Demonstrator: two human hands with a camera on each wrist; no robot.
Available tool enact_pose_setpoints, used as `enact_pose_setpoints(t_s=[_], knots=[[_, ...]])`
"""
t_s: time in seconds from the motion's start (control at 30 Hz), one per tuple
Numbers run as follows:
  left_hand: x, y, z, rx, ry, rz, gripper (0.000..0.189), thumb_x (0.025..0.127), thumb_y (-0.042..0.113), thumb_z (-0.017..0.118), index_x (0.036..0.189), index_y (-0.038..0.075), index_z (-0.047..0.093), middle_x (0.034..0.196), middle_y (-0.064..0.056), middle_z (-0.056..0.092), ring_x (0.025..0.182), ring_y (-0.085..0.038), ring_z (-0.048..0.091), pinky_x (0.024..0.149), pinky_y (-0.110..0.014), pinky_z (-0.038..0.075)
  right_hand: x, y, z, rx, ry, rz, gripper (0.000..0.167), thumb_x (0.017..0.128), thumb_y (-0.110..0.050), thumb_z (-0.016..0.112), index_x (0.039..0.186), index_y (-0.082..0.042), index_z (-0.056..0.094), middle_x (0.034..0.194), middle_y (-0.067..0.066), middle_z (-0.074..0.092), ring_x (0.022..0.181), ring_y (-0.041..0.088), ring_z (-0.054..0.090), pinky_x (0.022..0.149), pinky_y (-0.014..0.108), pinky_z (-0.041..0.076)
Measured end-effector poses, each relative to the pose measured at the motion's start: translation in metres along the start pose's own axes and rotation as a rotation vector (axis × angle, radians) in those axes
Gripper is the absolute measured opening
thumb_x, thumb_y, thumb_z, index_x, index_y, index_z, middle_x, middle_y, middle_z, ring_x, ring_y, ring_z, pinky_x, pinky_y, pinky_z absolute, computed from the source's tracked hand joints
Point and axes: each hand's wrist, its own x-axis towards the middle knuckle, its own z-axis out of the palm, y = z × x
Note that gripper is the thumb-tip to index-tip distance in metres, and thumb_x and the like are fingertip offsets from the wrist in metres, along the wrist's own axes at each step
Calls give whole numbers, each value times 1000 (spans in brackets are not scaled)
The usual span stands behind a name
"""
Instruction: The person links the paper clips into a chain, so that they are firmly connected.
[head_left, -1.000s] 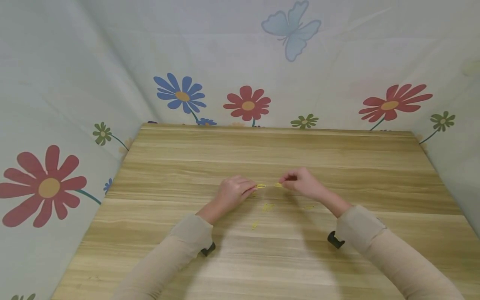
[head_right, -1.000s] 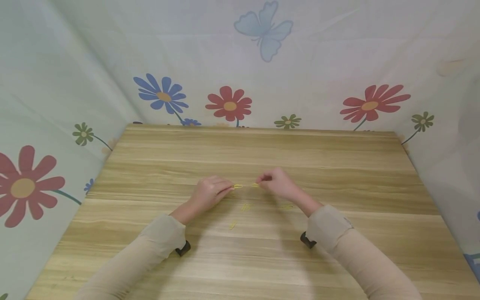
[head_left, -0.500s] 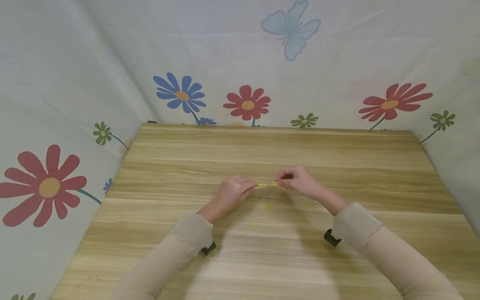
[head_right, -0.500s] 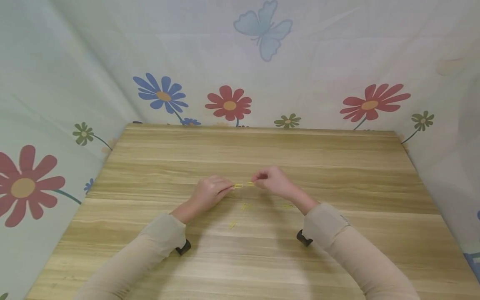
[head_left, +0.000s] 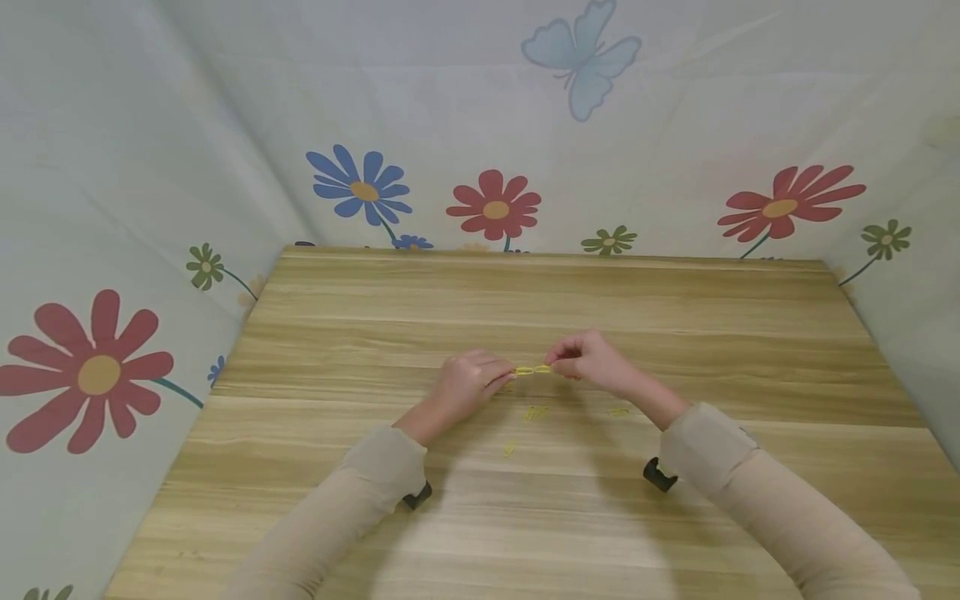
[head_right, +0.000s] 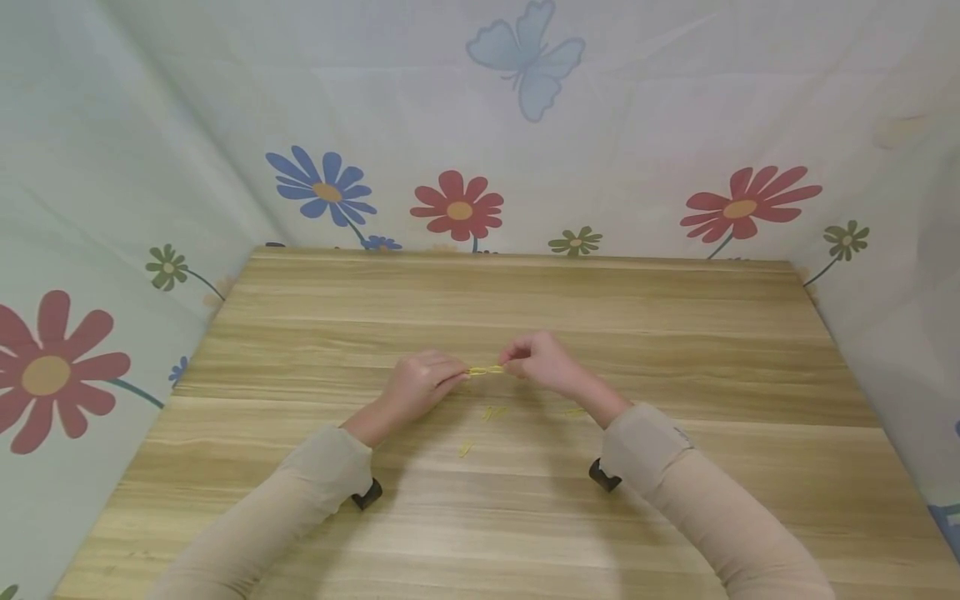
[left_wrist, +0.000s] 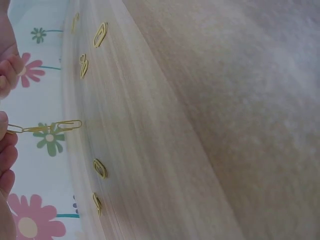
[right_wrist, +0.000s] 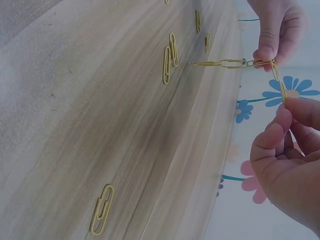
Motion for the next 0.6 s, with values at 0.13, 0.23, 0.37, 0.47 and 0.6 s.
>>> enact_pose_setpoints(t_s=[0.13,0.23,0.37,0.47,0.6], knots=[[0,0,0,1,-3,-1,8,75,18,69,81,13,70,81,2,70,72,-10,65,67,-20,52,0,-1,1,11,8,9,15,82,-3,54,90,7,62,81,19,59,60,10,47,56,28,45],[0,0,0,-1,-5,-1,8,76,19,68,81,13,70,81,2,70,73,-10,65,67,-20,52,0,0,2,17,13,14,14,82,-2,54,90,7,62,77,17,59,59,9,47,55,29,45],[1,1,0,-4,5,4,8,75,19,69,80,13,70,80,2,70,73,-10,65,68,-21,52,1,1,2,31,14,27,14,82,-2,55,90,7,61,72,12,55,57,10,45,53,28,44],[1,1,0,-6,12,8,8,74,19,69,80,12,70,80,2,70,73,-10,65,69,-21,52,1,0,3,40,14,27,14,82,-2,55,90,7,61,70,11,54,56,9,44,52,27,43],[1,1,0,-7,10,7,8,75,19,68,80,12,70,80,2,70,73,-10,65,69,-21,52,0,-1,3,41,5,12,15,82,-1,55,90,9,61,69,11,54,56,9,44,51,26,43]])
